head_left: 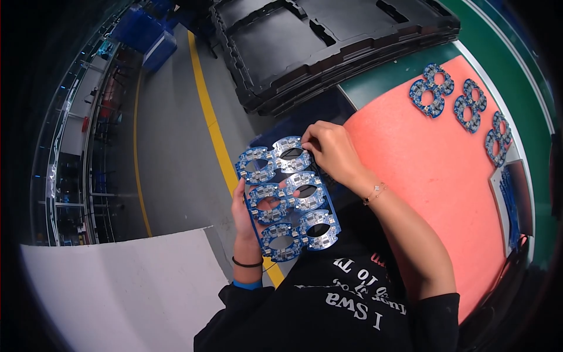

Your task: Handling and organizing LED circuit board panels on an industrial assembly line.

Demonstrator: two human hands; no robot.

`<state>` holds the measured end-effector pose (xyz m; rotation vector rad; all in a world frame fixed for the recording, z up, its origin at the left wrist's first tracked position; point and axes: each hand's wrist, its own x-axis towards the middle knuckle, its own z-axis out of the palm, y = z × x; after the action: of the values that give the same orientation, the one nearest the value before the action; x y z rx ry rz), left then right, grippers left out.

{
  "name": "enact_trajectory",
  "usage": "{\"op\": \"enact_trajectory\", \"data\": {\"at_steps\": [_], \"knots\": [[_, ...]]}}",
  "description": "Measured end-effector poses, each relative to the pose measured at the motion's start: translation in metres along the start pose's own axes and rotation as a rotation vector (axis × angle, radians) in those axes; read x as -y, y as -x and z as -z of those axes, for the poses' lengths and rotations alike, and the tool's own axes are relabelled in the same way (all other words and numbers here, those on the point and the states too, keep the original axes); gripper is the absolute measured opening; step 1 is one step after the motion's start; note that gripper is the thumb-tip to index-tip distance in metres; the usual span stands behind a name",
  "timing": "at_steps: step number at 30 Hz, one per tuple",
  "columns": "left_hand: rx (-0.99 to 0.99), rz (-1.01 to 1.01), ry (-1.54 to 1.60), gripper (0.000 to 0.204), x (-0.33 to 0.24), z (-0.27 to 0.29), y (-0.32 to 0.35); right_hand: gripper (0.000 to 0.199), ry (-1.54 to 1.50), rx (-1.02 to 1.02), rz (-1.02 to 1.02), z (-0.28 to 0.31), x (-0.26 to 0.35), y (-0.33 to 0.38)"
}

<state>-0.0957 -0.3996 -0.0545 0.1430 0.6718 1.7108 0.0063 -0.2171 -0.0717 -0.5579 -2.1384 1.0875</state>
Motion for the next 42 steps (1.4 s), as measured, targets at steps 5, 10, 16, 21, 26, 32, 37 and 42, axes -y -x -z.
{"op": "enact_trajectory", "data": {"at_steps": [5,10,16,21,26,32,37,42], "knots": [[-0.028,0.002,-0.015,0.057,0.002,-0.001,0.001,0.006,0.028,-0.060,-0.021,0.000,0.002,0.000],[-0.070,0.035,0.002,0.057,0.002,-0.001,-0.001,0.009,0.166,-0.074,0.219,0.001,0.000,0.001],[-0.017,0.110,0.198,0.055,-0.001,0.004,0.005,0.016,0.109,-0.030,0.220,0.001,0.003,0.003],[-0.171,0.038,-0.222,0.054,-0.003,-0.002,0.013,0.007,0.437,0.149,0.354,0.005,0.002,0.007],[-0.308,0.052,-0.321,0.045,0.001,0.007,0.002,0.011,0.414,0.129,0.372,0.003,-0.003,0.010],[-0.356,0.136,-0.160,0.035,0.003,0.050,-0.003,0.012,0.038,-0.066,0.113,0.006,0.004,0.004],[-0.388,-0.142,-0.464,0.034,-0.012,0.049,0.014,0.017,0.132,-0.105,0.159,0.006,0.010,0.003],[-0.217,-0.155,-1.439,0.024,-0.041,-0.008,0.031,0.042,0.053,0.113,0.232,0.023,0.006,0.006]]}}
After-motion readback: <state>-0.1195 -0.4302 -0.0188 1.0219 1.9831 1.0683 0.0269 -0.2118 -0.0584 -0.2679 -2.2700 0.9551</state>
